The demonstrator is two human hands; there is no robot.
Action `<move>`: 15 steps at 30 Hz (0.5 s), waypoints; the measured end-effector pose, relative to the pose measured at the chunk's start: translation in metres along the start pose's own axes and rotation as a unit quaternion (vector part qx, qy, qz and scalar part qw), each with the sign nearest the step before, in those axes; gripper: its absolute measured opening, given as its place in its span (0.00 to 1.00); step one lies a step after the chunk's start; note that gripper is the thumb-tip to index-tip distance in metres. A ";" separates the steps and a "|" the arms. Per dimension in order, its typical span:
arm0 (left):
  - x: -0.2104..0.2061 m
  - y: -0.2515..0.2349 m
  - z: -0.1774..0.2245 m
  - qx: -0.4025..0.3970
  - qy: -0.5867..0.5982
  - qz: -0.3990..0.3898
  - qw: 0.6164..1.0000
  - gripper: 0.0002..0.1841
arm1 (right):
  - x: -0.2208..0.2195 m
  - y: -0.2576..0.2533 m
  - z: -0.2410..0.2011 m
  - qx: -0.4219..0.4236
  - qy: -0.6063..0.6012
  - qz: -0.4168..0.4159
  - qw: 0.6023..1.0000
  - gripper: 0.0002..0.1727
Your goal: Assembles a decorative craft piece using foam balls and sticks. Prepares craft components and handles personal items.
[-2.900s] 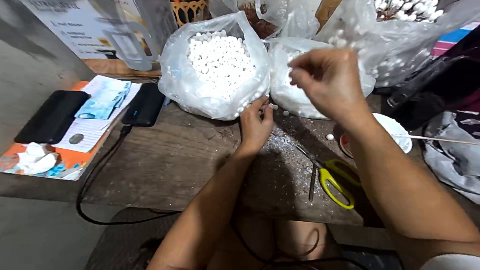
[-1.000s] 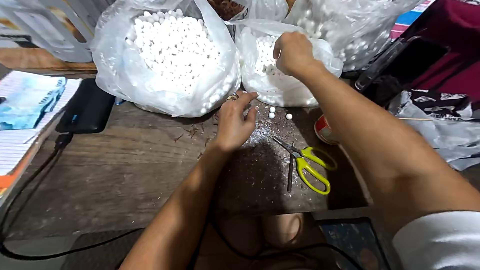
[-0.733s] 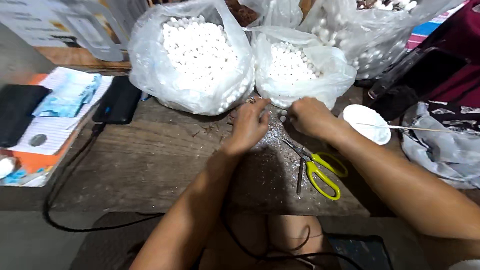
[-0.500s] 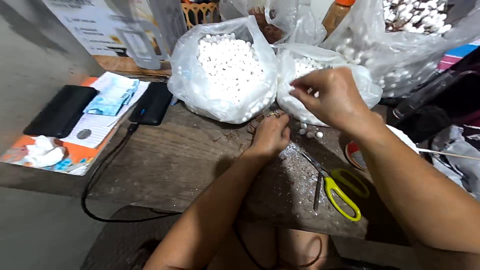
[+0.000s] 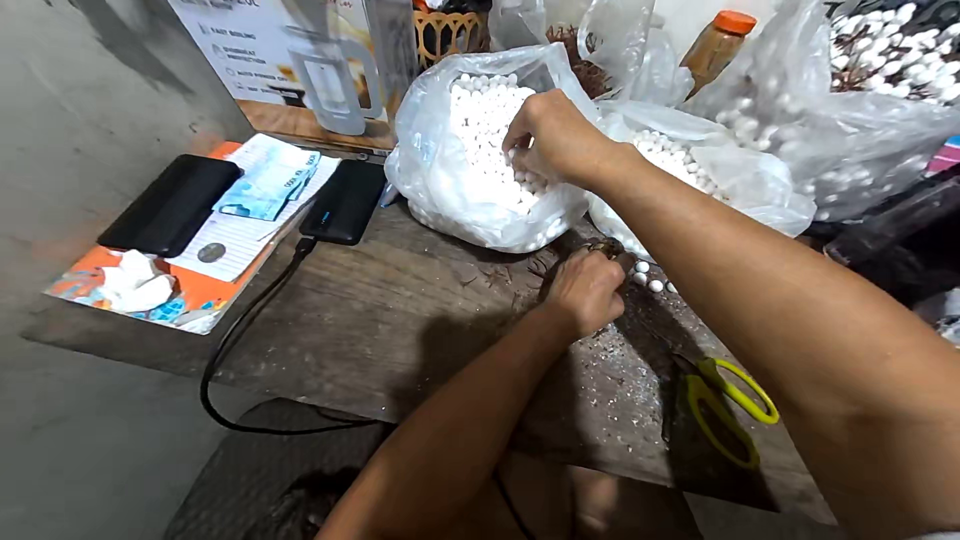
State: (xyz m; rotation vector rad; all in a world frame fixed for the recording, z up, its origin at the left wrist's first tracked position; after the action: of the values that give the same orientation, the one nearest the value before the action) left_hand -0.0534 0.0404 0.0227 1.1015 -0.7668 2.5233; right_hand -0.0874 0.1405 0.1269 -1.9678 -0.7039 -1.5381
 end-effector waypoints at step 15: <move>-0.005 0.002 -0.011 -0.027 0.012 0.096 0.995 0.14 | 0.025 0.018 0.044 -0.160 -0.440 -0.027 0.883 0.03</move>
State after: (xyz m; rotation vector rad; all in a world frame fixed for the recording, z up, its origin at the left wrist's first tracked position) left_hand -0.0576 0.0450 0.0118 1.0222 -0.9719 2.6491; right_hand -0.0395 0.1599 0.1405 -2.9454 -0.8763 -0.7319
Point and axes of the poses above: each hand's wrist, its own y-axis away from the middle knuckle, its own x-axis out of the back of the hand, z = x × y, the point moved 3 cm from there along -y, towards the middle knuckle, and after that the axes turned 7 degrees about -x, right-handed, at the moved point
